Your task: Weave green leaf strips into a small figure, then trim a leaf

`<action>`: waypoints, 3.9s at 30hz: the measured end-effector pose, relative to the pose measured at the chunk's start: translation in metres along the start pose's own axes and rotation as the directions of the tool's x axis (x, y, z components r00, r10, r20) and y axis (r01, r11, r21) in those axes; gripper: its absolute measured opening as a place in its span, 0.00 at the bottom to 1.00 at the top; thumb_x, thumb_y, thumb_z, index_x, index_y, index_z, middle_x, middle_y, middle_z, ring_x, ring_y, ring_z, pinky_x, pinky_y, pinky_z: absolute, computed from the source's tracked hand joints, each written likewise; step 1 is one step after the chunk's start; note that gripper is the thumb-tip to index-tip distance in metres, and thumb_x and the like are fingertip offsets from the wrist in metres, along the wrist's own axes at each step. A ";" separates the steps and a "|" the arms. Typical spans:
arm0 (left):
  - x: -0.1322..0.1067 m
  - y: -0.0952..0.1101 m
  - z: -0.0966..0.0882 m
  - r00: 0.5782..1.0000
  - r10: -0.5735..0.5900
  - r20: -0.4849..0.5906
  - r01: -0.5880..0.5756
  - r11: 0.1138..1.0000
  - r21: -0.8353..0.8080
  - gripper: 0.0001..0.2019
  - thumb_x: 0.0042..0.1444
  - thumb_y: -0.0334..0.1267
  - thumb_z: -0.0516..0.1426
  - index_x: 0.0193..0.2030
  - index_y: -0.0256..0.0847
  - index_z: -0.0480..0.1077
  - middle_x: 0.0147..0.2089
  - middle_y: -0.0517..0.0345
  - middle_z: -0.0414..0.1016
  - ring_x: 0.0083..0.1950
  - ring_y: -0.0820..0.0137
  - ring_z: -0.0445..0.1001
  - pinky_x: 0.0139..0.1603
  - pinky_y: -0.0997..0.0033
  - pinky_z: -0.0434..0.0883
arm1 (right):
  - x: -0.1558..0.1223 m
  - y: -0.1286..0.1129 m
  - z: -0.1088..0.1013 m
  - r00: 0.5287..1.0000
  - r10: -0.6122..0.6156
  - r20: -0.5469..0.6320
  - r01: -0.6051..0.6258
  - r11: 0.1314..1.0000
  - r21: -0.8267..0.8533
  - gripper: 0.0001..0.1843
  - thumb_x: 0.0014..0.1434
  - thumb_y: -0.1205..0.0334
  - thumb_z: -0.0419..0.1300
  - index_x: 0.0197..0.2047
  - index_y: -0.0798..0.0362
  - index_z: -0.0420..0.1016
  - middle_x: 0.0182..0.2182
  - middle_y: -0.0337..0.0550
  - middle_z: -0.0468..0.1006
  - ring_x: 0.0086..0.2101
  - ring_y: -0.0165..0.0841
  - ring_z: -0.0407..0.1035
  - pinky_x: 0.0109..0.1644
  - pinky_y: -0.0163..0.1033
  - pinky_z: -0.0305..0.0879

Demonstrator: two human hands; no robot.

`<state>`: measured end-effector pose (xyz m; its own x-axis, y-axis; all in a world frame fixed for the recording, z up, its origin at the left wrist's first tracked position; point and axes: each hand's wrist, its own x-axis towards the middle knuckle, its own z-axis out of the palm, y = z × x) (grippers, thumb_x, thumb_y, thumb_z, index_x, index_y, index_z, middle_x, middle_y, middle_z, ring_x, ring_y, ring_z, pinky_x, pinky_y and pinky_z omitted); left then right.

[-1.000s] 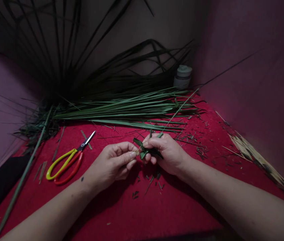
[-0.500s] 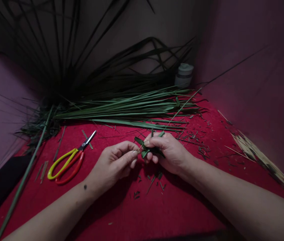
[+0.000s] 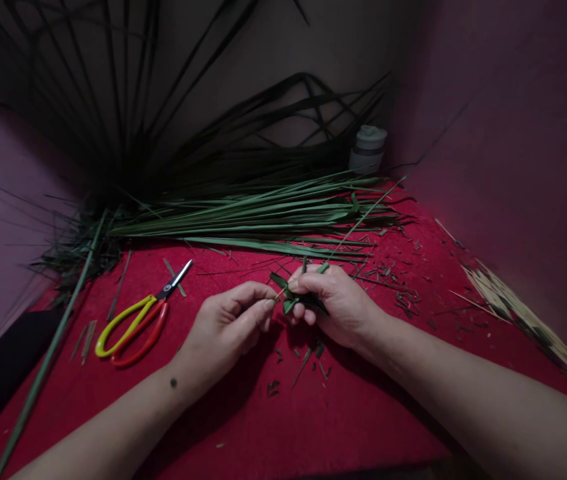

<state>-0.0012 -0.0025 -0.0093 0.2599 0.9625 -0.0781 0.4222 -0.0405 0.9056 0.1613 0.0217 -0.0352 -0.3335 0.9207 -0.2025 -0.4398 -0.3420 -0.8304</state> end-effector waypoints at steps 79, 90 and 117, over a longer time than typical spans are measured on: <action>0.009 0.017 -0.019 0.975 0.019 -0.221 -0.040 0.995 -0.095 0.11 0.49 0.43 0.63 0.39 0.42 0.72 0.37 0.63 0.75 0.39 0.74 0.72 0.39 0.80 0.70 | -0.008 -0.003 0.009 0.998 0.021 0.057 -0.008 0.977 -0.215 0.06 0.49 0.65 0.57 0.29 0.52 0.61 0.17 0.34 0.74 0.14 0.23 0.62 0.19 0.28 0.56; 0.005 0.025 -0.009 0.997 -0.070 -0.017 0.064 0.969 -0.239 0.05 0.52 0.37 0.61 0.33 0.38 0.76 0.31 0.59 0.78 0.31 0.73 0.74 0.33 0.77 0.70 | -0.014 -0.001 0.013 0.985 0.058 0.160 0.000 0.940 -0.340 0.05 0.48 0.68 0.55 0.30 0.52 0.62 0.17 0.32 0.72 0.15 0.23 0.62 0.18 0.28 0.56; 0.011 0.013 -0.013 0.964 -0.231 0.128 0.264 0.803 -0.535 0.05 0.48 0.34 0.62 0.26 0.36 0.71 0.24 0.56 0.75 0.26 0.69 0.73 0.31 0.68 0.71 | -0.014 -0.004 0.013 0.995 0.052 0.080 -0.024 0.950 -0.312 0.04 0.52 0.63 0.55 0.29 0.54 0.66 0.16 0.34 0.73 0.13 0.22 0.62 0.15 0.25 0.57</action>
<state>-0.0044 0.0114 0.0072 0.2640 0.9032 -0.3383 -0.0575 0.3649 0.9293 0.1568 0.0081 -0.0228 -0.4219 0.8836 -0.2030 -0.1497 -0.2887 -0.9457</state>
